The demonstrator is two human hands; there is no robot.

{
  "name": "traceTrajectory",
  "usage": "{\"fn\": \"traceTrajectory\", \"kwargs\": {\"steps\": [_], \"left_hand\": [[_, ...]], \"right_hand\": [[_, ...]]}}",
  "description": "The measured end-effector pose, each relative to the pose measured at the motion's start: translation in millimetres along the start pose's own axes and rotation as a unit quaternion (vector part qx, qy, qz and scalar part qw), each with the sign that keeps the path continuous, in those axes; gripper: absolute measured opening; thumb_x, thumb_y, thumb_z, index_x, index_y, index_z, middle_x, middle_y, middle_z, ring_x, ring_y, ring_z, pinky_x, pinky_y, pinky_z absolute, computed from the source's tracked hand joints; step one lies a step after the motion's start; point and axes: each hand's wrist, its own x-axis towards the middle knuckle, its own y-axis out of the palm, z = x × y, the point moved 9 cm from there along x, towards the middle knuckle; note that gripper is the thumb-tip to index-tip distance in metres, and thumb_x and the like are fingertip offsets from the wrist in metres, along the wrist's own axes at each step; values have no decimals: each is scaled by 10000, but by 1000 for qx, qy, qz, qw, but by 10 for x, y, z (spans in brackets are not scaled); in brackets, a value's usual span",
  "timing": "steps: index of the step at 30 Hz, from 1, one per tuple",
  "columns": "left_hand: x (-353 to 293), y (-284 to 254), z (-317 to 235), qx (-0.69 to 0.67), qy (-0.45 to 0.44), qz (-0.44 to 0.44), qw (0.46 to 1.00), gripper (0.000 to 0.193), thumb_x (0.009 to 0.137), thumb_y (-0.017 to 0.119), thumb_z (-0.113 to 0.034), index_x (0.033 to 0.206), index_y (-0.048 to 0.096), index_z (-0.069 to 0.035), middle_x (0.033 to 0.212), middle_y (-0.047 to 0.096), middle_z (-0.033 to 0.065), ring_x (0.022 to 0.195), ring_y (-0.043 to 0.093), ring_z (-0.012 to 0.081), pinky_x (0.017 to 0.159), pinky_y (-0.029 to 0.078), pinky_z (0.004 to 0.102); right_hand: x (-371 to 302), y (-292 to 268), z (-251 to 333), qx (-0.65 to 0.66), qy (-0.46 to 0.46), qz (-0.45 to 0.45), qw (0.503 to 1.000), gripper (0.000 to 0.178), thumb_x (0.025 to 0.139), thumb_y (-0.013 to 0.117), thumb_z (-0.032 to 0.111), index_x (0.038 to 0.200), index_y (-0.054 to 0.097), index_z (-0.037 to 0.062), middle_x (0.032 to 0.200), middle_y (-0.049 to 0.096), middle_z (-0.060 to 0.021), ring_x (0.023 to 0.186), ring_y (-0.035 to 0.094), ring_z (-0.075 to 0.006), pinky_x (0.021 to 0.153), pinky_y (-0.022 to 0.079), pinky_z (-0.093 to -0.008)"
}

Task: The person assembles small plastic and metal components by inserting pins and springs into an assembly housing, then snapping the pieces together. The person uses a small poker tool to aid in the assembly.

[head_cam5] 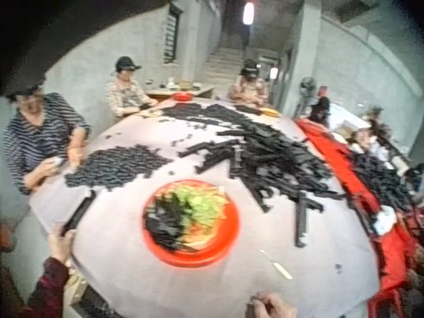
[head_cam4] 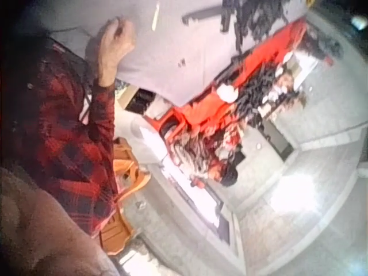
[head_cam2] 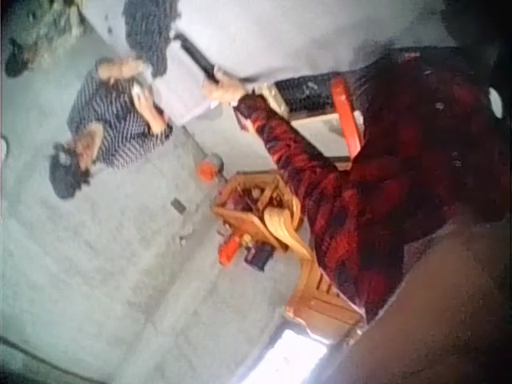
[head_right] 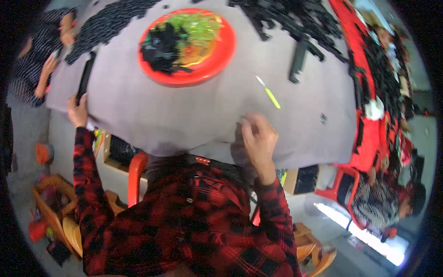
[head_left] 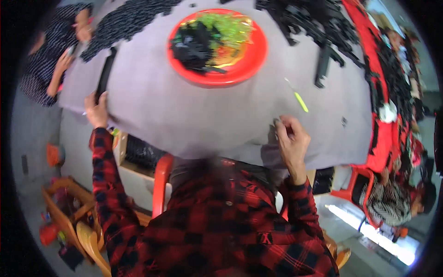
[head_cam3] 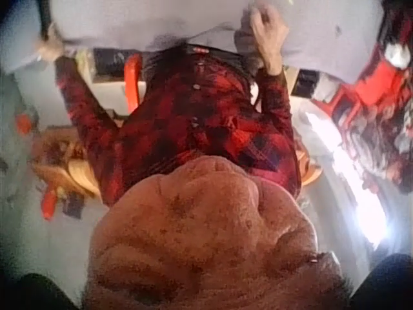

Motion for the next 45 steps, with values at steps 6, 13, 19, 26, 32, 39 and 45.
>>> {"fn": "traceTrajectory", "kwargs": {"steps": [6, 13, 19, 26, 32, 39, 45], "left_hand": [[82, 64, 154, 43, -30, 26, 998, 535, 846, 731, -402, 1210, 629, -24, 1002, 602, 138, 893, 620, 290, 823, 495, 411], [-195, -404, -343, 59, -54, -112, 991, 646, 830, 764, -387, 1306, 545, -9, 1154, 521, 229, 1074, 535, 367, 904, 449, 447], [-508, -482, -1364, -39, 65, -107, 991, 478, 862, 730, -164, 1283, 560, -15, 1125, 505, 187, 1068, 521, 343, 928, 435, 434], [-674, -341, -2246, -225, 87, 8, 970, 311, 841, 693, -11, 1146, 630, 4, 1061, 560, 149, 1001, 565, 280, 874, 471, 373], [-818, -152, -3234, -393, 101, 128, 905, 329, 818, 703, -9, 1136, 623, 15, 1001, 582, 114, 929, 570, 234, 811, 476, 320], [-836, 196, -3436, -484, 30, 191, 854, 666, 754, 805, -118, 1336, 498, -16, 1136, 549, 97, 1032, 557, 221, 886, 463, 312], [-1073, 407, -3447, -456, 117, 343, 813, 540, 701, 815, -133, 1187, 610, -20, 979, 591, 91, 861, 604, 234, 792, 484, 337]], "right_hand": [[805, -622, -509, -53, 4, -127, 990, 188, 813, 703, 171, 950, 673, 46, 709, 643, -118, 621, 635, -210, 620, 503, -337], [1668, -750, -1272, -162, 130, -143, 968, 672, 731, 744, 489, 1163, 610, -8, 1079, 645, -190, 992, 629, -331, 851, 498, -434], [1928, -540, -1544, -202, 191, -107, 955, 611, 717, 721, 435, 1151, 639, 12, 1147, 640, -225, 1112, 604, -362, 939, 483, -452], [1524, -764, -1149, -85, 146, -165, 972, 369, 701, 694, 279, 958, 662, 17, 862, 680, -135, 770, 650, -259, 735, 502, -356], [557, -419, 407, -134, -160, -126, 970, 313, 675, 708, 62, 976, 623, 47, 870, 589, -110, 796, 558, -295, 717, 468, -404], [81, 271, 727, -171, -380, 56, 907, 340, 679, 688, 34, 1006, 650, 121, 893, 570, -16, 833, 519, -227, 685, 423, -358], [33, 499, 680, -180, -398, 95, 894, 273, 730, 661, 92, 998, 653, 146, 919, 573, 13, 850, 511, -205, 698, 407, -343]]}}
